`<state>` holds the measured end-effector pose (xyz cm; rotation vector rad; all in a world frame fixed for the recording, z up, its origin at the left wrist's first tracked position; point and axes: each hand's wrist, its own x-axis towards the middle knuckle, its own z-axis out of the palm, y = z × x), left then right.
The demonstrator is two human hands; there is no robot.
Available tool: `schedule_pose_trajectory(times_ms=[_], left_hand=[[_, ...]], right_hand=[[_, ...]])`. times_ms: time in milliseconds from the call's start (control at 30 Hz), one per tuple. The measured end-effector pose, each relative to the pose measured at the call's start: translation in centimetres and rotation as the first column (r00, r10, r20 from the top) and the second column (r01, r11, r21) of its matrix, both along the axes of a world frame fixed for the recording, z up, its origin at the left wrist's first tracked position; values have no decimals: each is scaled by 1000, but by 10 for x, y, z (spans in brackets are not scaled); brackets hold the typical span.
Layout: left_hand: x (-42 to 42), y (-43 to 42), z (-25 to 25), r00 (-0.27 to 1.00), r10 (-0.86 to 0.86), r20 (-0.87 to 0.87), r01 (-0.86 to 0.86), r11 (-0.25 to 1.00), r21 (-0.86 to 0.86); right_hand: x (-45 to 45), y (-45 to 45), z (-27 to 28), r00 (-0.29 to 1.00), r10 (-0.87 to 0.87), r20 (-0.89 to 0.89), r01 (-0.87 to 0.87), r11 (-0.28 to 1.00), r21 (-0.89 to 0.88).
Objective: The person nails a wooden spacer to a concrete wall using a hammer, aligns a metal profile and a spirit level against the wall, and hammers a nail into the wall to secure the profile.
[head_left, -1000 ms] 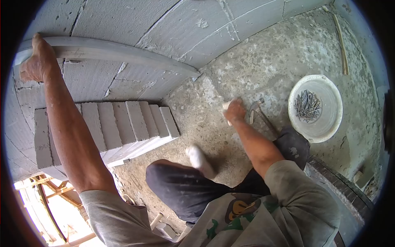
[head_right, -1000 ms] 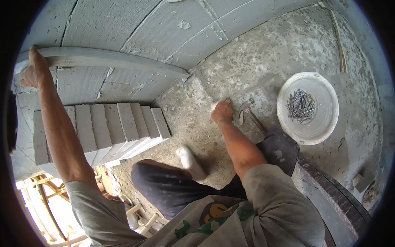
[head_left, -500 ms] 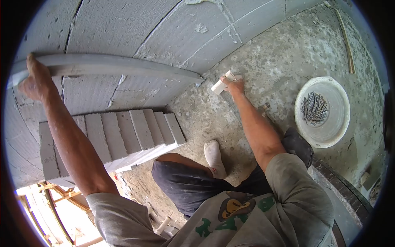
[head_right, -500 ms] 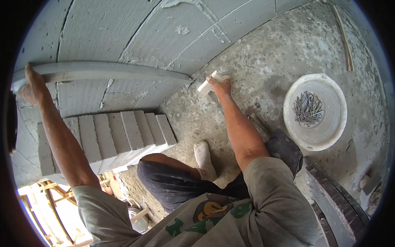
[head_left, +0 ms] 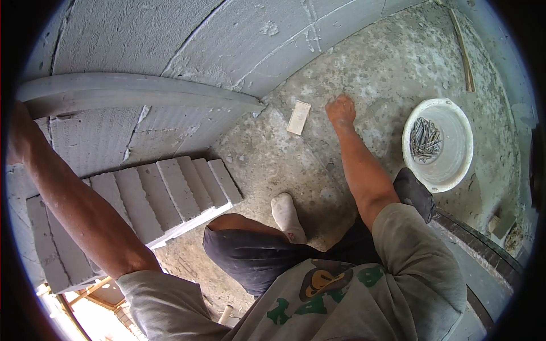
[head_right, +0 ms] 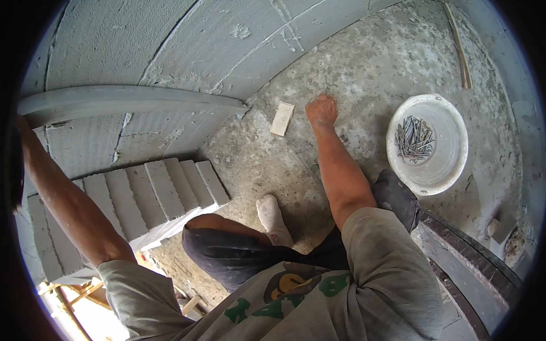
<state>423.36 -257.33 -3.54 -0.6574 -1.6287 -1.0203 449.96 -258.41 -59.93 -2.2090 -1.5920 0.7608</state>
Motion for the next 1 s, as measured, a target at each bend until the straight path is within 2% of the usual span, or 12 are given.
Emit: schedule_pose_trajectory(times_ms=[33, 100, 167, 200, 267, 367, 467, 567, 667, 800, 933, 1000], left_hand=[[25, -13, -13, 991, -133, -12, 133, 990, -46], [31, -19, -11, 975, -222, -27, 220, 973, -75], [34, -20, -13, 962, -271, -26, 267, 959, -97], [33, -20, -14, 958, -287, -21, 283, 953, -109], [32, -23, -14, 952, -306, -11, 302, 944, -135], [24, -22, -8, 927, -375, 26, 375, 917, -134], [3, -15, 0, 940, -258, -226, 239, 965, -106], [6, -14, 1, 958, -217, -186, 202, 974, -98], [-2, -18, 7, 971, -204, -123, 187, 973, -138], [-29, -22, 26, 988, -140, -70, 119, 961, -250], [-53, -25, 43, 995, -99, -15, 86, 920, -384], [-59, -26, 41, 986, -140, -92, 101, 934, -343]], right_hand=[[-1, -10, -24, 985, -3, 173, -27, 985, 169], [-5, -19, -30, 944, -17, 329, -80, 957, 278], [-22, -30, -32, 950, 26, 310, -83, 982, 171], [-32, -32, -16, 985, 71, 160, -70, 997, -15], [-49, -31, 27, 983, 73, -166, -131, 919, -372], [-72, -35, 19, 973, 31, -229, -109, 936, -334], [-84, -29, 18, 968, 70, -242, -155, 922, -354], [-93, -27, -7, 956, -47, -290, -43, 954, -297], [-89, -24, -53, 910, -78, -407, -54, 952, -301], [-75, -8, 2, 824, -4, -567, -77, 990, -120], [-97, 5, 51, 805, 323, -497, -226, 942, 247], [-110, 7, 62, 803, 399, -443, -241, 897, 372]])
